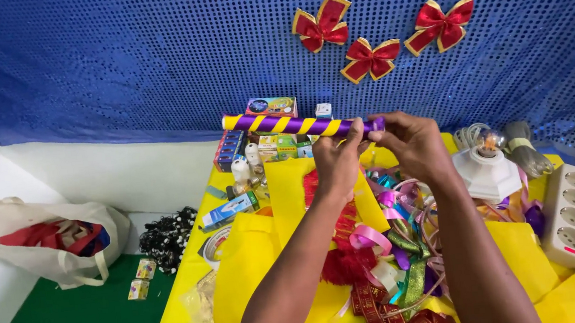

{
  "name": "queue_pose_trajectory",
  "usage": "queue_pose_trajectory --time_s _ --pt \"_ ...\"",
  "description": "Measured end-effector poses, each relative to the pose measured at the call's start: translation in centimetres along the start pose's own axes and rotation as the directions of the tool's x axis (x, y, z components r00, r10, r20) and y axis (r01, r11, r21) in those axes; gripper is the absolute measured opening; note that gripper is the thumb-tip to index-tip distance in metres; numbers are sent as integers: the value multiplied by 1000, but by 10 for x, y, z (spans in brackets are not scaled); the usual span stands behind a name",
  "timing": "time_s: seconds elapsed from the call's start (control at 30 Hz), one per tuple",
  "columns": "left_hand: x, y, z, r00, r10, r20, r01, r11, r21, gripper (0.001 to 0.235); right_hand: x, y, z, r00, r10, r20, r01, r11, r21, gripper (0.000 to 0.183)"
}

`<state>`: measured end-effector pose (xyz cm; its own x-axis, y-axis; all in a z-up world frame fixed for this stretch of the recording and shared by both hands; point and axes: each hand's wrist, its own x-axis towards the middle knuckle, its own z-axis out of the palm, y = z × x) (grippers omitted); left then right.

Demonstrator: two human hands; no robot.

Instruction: The person wraps a purple ribbon around a yellow and purple striped cylindrical object, securing it with clear tape. They then handle a roll of clear tape and a yellow cloth on the table.

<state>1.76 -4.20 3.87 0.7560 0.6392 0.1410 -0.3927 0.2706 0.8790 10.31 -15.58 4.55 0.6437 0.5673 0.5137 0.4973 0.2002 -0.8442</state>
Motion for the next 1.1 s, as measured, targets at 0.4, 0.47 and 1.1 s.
queue_pose_trajectory --time_s 0.4,0.47,1.1 --pt "-25 16 -2 990 -14 137 -6 989 151 46 -3 26 6 972 129 -198 -80 969 234 15" --pt "-35 9 1 988 -87 131 48 961 272 55 2 25 1 967 123 -222 -68 968 242 16" --pt "-153 -149 -23 -8 -619 785 575 640 510 106 62 -60 -28 911 -44 -411 235 872 428 34"
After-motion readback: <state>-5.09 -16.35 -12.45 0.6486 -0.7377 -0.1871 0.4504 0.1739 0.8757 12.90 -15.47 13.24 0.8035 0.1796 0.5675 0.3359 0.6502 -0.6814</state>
